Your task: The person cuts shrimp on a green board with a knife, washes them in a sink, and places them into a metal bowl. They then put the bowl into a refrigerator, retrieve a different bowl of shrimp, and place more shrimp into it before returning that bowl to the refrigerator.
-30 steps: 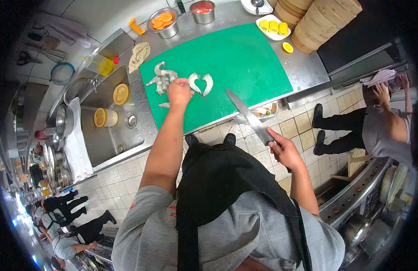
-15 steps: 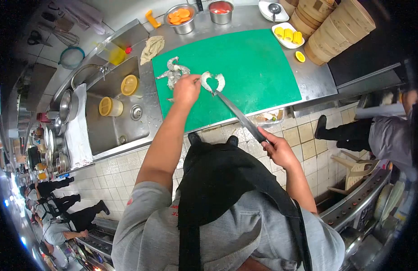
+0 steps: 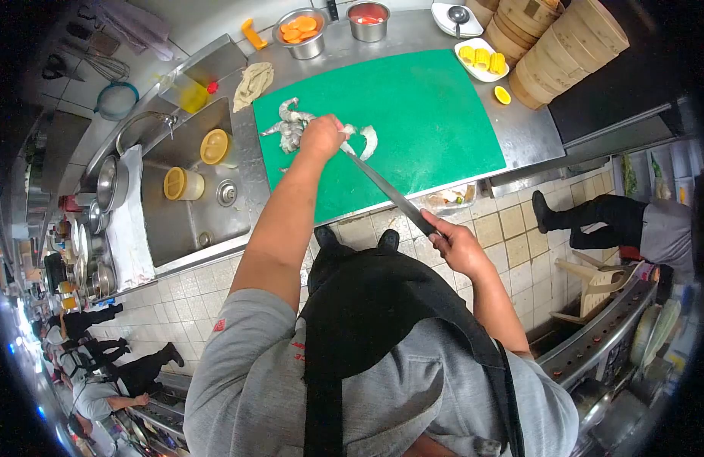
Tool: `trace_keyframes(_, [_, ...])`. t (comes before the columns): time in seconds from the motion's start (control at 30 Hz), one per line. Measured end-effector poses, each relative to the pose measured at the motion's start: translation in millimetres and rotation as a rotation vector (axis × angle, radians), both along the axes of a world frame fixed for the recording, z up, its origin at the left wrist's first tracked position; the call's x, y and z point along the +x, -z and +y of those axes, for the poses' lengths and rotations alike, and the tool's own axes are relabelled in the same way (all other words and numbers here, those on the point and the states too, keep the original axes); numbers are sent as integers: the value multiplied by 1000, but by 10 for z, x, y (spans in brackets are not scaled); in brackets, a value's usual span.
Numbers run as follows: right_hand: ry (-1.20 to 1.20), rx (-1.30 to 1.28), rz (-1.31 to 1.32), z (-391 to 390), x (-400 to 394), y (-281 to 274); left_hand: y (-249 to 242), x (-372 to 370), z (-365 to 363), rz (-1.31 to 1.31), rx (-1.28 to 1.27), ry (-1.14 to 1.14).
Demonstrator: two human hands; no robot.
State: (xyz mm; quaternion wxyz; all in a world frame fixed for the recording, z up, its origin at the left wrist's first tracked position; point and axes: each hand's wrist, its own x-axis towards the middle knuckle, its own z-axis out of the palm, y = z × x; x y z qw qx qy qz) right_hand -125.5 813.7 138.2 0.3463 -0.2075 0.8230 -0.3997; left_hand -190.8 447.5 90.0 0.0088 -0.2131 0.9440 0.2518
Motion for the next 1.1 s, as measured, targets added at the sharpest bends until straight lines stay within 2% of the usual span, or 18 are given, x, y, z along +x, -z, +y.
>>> trace_keyframes(0.2, [15,-65,15,20,21,104,165,19,-135,65,97,-22])
trace_keyframes(0.27, [23,-16,-18,-23,4,-13,168,14,-151,65,122,-44])
trace_keyframes(0.33, [29,31,-51,-69,-4,-51,129,12,-165,26,235,-110])
trace_keyframes(0.57, [45,8,-33,-180,-55,7,-8,140,-179,178,283,-126])
trace_keyframes(0.63, [46,21,-44,-178,-61,40,-128,236,-163,159,612,-276])
trace_keyframes(0.7, [50,-79,14,-148,-46,144,-202,363,-211,163,694,-305])
trace_keyframes(0.77, [59,-49,-42,-159,-62,77,-320,546,-311,169,775,-335])
trace_keyframes(0.83, [71,-18,-98,-166,-71,36,-519,794,-458,263,921,-292])
trace_keyframes(0.9, [72,-39,-86,-152,-69,23,-851,1085,-670,350,904,-311])
trace_keyframes(0.97, [72,-62,-102,-121,-70,4,-1097,1467,-968,564,975,-404])
trace_keyframes(1.03, [67,-86,-116,-85,-73,2,-819,1818,-1465,1016,1313,-346])
trace_keyframes(1.1, [44,-77,-145,-52,-86,8,196,2230,-2307,107,475,-679])
